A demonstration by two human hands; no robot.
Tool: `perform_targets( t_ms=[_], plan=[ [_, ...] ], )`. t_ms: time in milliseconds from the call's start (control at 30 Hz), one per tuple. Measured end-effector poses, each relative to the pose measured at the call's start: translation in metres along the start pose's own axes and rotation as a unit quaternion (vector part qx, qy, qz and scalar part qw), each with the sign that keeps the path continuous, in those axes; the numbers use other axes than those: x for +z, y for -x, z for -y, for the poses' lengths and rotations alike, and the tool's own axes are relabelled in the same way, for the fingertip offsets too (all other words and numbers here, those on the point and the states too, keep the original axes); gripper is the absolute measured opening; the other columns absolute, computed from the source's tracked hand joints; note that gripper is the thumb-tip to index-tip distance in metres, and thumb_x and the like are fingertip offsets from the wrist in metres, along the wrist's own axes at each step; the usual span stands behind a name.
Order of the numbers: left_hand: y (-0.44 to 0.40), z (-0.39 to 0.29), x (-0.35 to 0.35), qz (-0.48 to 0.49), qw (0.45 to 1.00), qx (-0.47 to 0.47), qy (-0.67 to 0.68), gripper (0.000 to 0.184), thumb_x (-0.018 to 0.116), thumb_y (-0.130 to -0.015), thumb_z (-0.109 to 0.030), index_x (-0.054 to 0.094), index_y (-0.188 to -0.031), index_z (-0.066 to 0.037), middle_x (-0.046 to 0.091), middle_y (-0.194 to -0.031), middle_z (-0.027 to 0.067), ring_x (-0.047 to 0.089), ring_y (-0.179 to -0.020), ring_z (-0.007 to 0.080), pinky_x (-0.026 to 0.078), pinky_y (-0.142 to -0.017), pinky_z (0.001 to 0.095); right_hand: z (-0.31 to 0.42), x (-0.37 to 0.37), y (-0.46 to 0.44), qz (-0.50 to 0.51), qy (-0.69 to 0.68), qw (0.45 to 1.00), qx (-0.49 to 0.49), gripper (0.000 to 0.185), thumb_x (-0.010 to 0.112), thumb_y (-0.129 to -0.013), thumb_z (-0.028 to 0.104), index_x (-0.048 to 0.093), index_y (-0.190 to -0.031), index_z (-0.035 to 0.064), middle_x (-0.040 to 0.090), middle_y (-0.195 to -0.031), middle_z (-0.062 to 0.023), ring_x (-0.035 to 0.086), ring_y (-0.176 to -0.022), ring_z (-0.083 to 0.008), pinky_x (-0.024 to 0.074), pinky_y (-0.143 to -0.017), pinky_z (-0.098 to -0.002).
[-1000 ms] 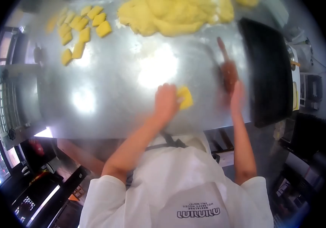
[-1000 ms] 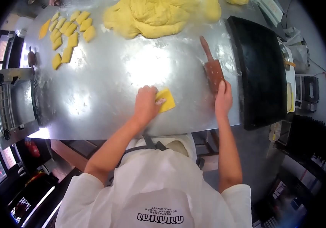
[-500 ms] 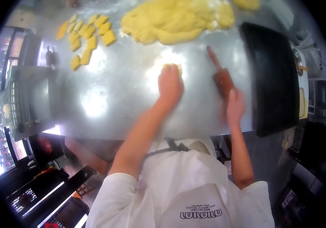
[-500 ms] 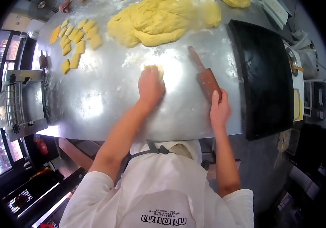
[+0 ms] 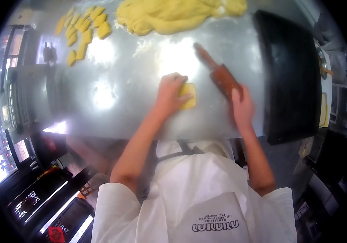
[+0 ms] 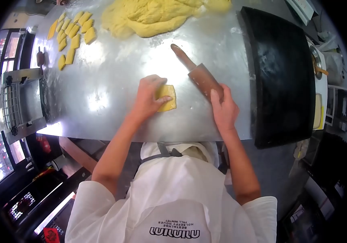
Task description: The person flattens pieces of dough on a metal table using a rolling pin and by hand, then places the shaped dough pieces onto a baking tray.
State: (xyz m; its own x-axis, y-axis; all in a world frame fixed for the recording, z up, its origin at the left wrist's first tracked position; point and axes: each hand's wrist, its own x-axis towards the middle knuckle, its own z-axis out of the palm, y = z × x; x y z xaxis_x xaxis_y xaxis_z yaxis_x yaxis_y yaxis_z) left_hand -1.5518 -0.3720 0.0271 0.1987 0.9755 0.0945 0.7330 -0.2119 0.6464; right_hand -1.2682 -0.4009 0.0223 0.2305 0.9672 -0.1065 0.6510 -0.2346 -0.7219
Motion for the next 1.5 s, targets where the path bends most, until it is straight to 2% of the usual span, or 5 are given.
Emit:
perform_targets(
  t_ms=[600,867,1000,1133,1500],
  plan=[
    [0.013,-0.041,0.054,-0.011,0.993,-0.03,-0.113,0.098,0.069,-0.09,-0.058,0.035,-0.155,0.008,0.036,-0.162,0.0262,0.032,-0.151,0.0434,0.026,-0.123,0.0583,0.015,-0.01,-0.014,0.108,0.165,0.979,-0.044,0.082,0.081,-0.087,0.047,0.043,-0.148,0.0075,0.073,-0.114,-0.0239,0.07,-0.105,-0.044,0.0547,-0.089,-0.047],
    [0.044,-0.017,-0.005,-0.195,0.968,-0.136,0.086,0.063,0.063,-0.1,-0.019,0.041,-0.156,-0.002,0.045,-0.157,0.0232,0.044,-0.146,0.0373,0.036,-0.12,0.0446,0.042,-0.013,-0.038,0.177,0.114,0.968,-0.14,0.075,0.078,-0.087,0.05,0.05,-0.149,0.0197,0.074,-0.111,-0.0195,0.072,-0.098,-0.0402,0.0568,-0.085,-0.0427],
    [0.066,0.027,-0.03,-0.143,0.975,-0.136,-0.105,0.023,0.061,-0.102,-0.021,0.069,-0.11,-0.001,0.067,-0.113,0.0183,0.062,-0.11,0.0381,0.05,-0.091,0.0471,0.077,-0.008,-0.028,0.319,0.176,0.895,-0.258,0.067,0.071,-0.088,0.056,0.054,-0.14,0.0177,0.074,-0.1,-0.0188,0.072,-0.089,-0.0379,0.0556,-0.076,-0.0473],
    [0.041,0.062,-0.01,-0.102,0.965,-0.142,-0.198,0.041,0.054,-0.105,-0.028,0.069,-0.075,-0.004,0.067,-0.079,0.0181,0.064,-0.08,0.0422,0.048,-0.071,0.0529,0.081,0.048,-0.06,0.247,0.196,0.908,-0.277,0.047,0.058,-0.095,0.056,0.059,-0.115,0.0132,0.072,-0.078,-0.0153,0.07,-0.075,-0.0389,0.0524,-0.067,-0.0509],
    [0.046,0.064,-0.009,-0.161,0.968,-0.029,-0.189,0.029,0.057,-0.1,-0.02,0.06,-0.077,-0.003,0.057,-0.079,0.0197,0.055,-0.078,0.0407,0.043,-0.07,0.0529,0.075,0.054,-0.061,0.189,0.136,0.922,-0.308,0.049,0.061,-0.093,0.058,0.067,-0.11,0.0132,0.071,-0.08,-0.0113,0.069,-0.076,-0.0339,0.0519,-0.068,-0.0447]
  ],
)
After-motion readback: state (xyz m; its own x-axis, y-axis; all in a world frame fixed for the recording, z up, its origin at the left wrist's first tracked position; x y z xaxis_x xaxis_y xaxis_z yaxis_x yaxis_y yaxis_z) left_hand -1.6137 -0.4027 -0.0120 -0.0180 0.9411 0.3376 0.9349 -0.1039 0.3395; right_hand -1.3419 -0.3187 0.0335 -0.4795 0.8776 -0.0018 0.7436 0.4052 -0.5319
